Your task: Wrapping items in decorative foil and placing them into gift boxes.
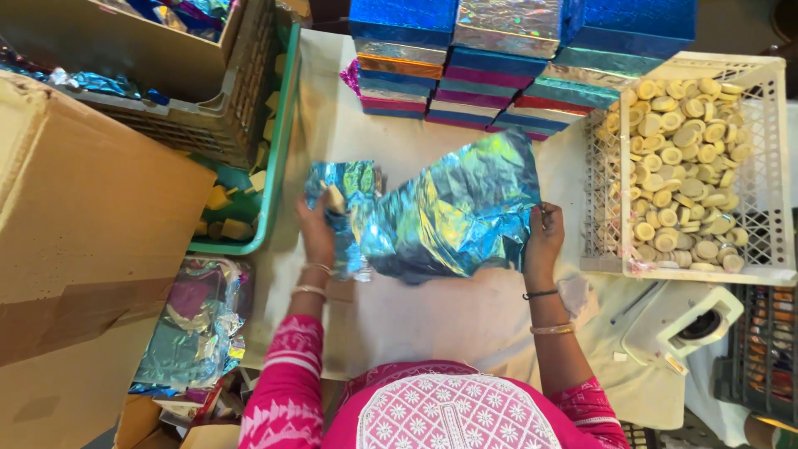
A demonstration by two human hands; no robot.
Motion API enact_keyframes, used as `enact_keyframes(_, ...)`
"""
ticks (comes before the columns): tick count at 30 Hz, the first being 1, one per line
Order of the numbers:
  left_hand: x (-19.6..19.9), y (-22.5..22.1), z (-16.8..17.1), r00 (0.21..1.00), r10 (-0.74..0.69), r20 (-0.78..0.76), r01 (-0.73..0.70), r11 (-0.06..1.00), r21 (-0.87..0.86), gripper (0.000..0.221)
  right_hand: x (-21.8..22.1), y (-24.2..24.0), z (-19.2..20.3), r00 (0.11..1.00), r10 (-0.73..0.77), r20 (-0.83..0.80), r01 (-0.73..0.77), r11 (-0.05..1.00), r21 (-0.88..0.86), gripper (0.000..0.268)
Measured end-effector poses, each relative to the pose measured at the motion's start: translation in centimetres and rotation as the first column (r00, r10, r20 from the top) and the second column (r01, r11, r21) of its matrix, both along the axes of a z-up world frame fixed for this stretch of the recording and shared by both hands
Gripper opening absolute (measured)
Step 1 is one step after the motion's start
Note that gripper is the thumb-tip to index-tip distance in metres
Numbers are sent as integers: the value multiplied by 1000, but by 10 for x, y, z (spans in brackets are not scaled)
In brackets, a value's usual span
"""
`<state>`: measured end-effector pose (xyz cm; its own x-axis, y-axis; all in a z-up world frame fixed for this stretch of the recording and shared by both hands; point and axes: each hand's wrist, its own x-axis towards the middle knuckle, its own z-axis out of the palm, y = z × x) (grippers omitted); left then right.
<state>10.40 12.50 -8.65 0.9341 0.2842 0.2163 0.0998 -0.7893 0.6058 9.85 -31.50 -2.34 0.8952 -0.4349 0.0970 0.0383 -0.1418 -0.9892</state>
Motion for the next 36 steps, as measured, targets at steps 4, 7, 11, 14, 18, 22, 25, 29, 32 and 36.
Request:
enact_keyframes(4, 15, 29, 36, 991, -16, -131, 25, 997, 67, 74, 1, -9, 13, 1000, -1, -24, 0, 1000, -26, 6)
enact_keyframes(7, 14, 33, 40, 978, -30, -204, 51, 994, 100, 74, 2, -11, 22, 999, 3, -41, -4, 1000, -27, 6)
enact_keyframes(11, -1, 13, 53, 997, -43, -66, 57, 975, 213, 66, 0, -15, 25, 999, 24, -43, -26, 999, -43, 7)
enact_keyframes(14, -22, -27, 72, 987, -143, 75, 136, 986, 94, 49, -4, -16, 29, 999, 38, -39, -40, 998, -55, 9)
enact_keyframes(18, -45, -100, 96, 933, -356, 60, 358, 891, -278, 35, -9, -16, 43, 1000, 25, -14, -26, 995, -99, 9)
enact_keyframes(22, -62, -157, 105, 797, -595, 103, 594, 743, -309, 27, -21, -4, 95, 993, 73, 88, -68, 996, -54, 9)
enact_keyframes(25, -52, -172, 12, 736, -675, -57, 517, 615, -595, 32, -42, 14, 147, 953, 272, 130, -252, 955, -156, 9)
enact_keyframes(29, -25, -165, -122, 774, -632, 41, 420, 463, -780, 31, -66, 52, 196, 667, 743, -52, -705, 607, -367, 19)
enact_keyframes(32, -20, -135, -91, 785, -619, 8, 262, 321, -910, 41, -82, 75, 193, 454, 883, -116, -846, 386, -368, 17)
enact_keyframes(36, -19, -78, -65, 793, -607, -50, 19, 106, -994, 55, -106, 83, 134, 336, 885, -323, -896, 195, -398, 12)
